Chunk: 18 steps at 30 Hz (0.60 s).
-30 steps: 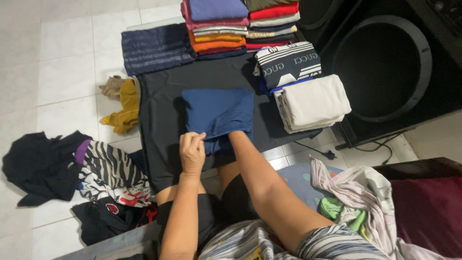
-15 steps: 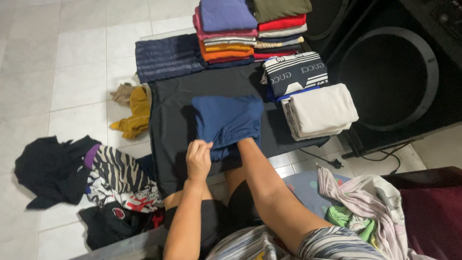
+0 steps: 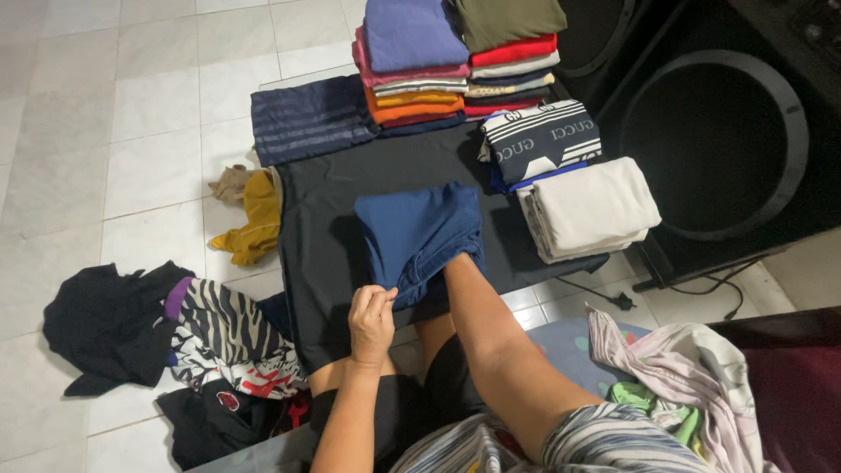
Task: The person folds several garments on a dark mat on the floor. They fold a patterned shirt, a blue pair of shorts, and a yellow pair of shorts, placing each folded item into a growing stack.
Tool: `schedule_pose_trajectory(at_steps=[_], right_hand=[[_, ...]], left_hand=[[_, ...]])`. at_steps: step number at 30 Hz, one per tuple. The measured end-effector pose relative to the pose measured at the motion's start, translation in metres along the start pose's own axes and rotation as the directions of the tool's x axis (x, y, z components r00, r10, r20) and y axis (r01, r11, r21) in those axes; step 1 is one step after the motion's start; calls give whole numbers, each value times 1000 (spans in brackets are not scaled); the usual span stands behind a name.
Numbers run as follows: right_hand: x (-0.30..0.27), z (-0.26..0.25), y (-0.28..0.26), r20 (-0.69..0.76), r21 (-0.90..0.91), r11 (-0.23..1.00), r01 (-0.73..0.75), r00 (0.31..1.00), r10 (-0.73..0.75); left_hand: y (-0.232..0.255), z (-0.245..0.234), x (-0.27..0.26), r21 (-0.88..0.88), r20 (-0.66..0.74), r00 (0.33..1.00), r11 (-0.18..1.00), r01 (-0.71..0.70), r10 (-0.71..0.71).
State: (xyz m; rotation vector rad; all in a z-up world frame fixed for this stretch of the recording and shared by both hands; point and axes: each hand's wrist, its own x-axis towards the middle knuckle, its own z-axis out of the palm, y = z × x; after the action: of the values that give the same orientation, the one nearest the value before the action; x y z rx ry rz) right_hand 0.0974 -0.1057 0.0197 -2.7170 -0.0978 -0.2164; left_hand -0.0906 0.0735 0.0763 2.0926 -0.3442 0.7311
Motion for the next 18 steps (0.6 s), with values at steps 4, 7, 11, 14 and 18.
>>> schedule_pose_trajectory(at_steps=[4, 7, 11, 14, 18], right_hand=[[-6, 2, -1, 19, 34, 999, 13, 1000, -13], [-10, -2, -1, 34, 72, 990, 123, 991, -126], [-31, 5, -8, 67, 97, 939, 331, 939, -338], [-40, 16, -16, 60, 86, 927, 365, 927, -371], [-43, 22, -18, 31, 72, 943, 325, 944, -328]], left_hand=[[-7, 0, -9, -3, 25, 999, 999, 48, -48], [-14, 3, -4, -9, 24, 997, 997, 80, -79], [-14, 7, -5, -16, -7, 995, 995, 96, -96], [-12, 7, -9, 33, 0, 996, 996, 85, -85], [-9, 6, -7, 66, 7, 997, 995, 77, -78]])
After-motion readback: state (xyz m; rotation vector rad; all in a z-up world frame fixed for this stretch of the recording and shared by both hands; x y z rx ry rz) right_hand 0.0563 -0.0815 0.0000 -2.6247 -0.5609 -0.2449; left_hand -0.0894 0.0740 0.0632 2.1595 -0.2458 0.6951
